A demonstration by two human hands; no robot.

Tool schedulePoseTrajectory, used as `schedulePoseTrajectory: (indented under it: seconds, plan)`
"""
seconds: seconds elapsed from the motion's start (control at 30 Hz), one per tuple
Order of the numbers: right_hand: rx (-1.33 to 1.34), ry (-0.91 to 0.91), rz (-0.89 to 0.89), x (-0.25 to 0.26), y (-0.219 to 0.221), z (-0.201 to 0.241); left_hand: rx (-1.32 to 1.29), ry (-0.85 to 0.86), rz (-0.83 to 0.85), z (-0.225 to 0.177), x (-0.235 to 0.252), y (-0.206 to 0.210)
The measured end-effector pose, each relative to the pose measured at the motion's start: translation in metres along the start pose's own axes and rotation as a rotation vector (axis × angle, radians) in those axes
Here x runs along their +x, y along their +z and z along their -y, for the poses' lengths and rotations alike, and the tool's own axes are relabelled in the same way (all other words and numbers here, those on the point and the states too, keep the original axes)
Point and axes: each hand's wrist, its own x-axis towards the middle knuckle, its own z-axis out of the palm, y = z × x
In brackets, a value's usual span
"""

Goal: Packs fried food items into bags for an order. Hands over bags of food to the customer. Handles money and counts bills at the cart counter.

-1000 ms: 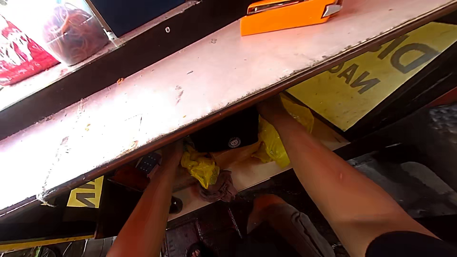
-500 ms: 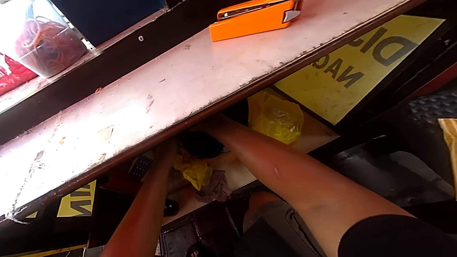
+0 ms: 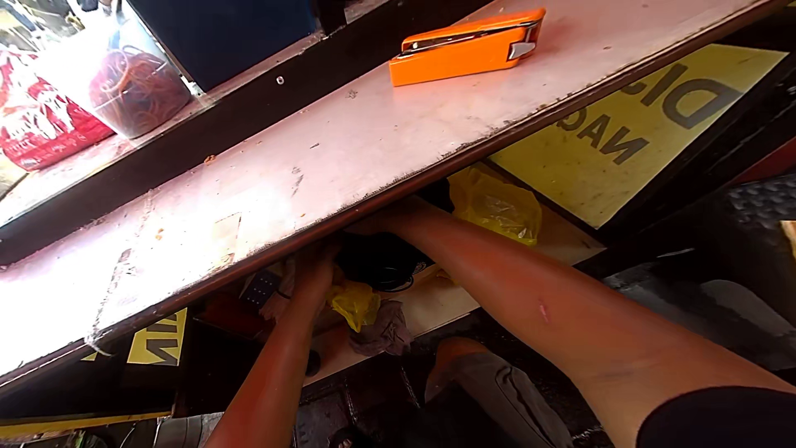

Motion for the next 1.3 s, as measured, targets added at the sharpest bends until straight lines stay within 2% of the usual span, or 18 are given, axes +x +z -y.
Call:
schedulePoseTrajectory:
  seconds: [0.03, 0.1, 0.13, 0.2, 0.23, 0.3, 0.37, 0.47, 0.6, 0.7, 0.83, 1.0, 1.1, 1.17, 1.23, 1.3]
  plan:
    - [0.016, 0.036, 0.065, -0.001, -0.007, 0.001, 0.003, 0.005, 0.004, -0.002, -0.003, 0.0]
    - [0.022, -0.027, -0.08, 0.005, 0.015, -0.017, -0.005, 0.048, 0.013, 0.0, -0.008, 0.0]
    - [0.033, 0.016, 0.005, 0.005, 0.012, -0.015, -0.011, 0.079, 0.012, 0.001, -0.011, 0.001]
    - [0.107, 0.118, 0.319, 0.003, -0.01, -0.003, -0.011, 0.141, 0.002, 0.001, -0.017, 0.004]
    - [0.149, 0.063, 0.361, 0.001, -0.009, -0.005, 0.008, 0.158, 0.004, -0.002, -0.022, 0.004]
    - [0.177, -0.131, 0.281, -0.01, -0.006, -0.016, 0.057, 0.17, -0.016, -0.006, -0.029, 0.002]
    - [0.169, 0.087, 0.389, -0.022, -0.045, 0.003, 0.107, 0.179, -0.051, -0.004, -0.029, -0.004]
    - [0.206, 0.128, 0.164, -0.035, -0.042, -0.016, 0.127, 0.167, -0.064, -0.001, -0.027, -0.009]
    - [0.26, 0.355, 0.2, -0.039, -0.046, 0.02, 0.047, 0.149, -0.058, -0.003, -0.032, 0.003]
    - [0.251, 0.312, 0.125, -0.045, -0.036, 0.022, 0.062, 0.187, -0.018, -0.002, -0.037, 0.003]
    - [0.204, 0.319, 0.121, -0.053, -0.042, 0.016, 0.158, 0.236, -0.042, -0.006, -0.042, 0.002]
    - [-0.035, 0.412, 0.071, -0.08, -0.084, -0.016, 0.267, 0.325, -0.005, 0.006, -0.043, -0.01]
    - [-0.063, 0.544, -0.028, -0.112, -0.108, -0.051, 0.364, 0.377, 0.05, 0.01, -0.046, -0.02]
    - [-0.057, 0.598, -0.057, -0.128, -0.106, -0.063, 0.4, 0.403, 0.081, 0.007, -0.05, -0.022]
    - [-0.052, 0.528, -0.111, -0.134, -0.095, -0.054, 0.398, 0.419, 0.094, 0.003, -0.053, -0.02]
    - [-0.019, 0.356, -0.173, -0.131, -0.084, -0.034, 0.381, 0.417, 0.077, 0.002, -0.055, -0.016]
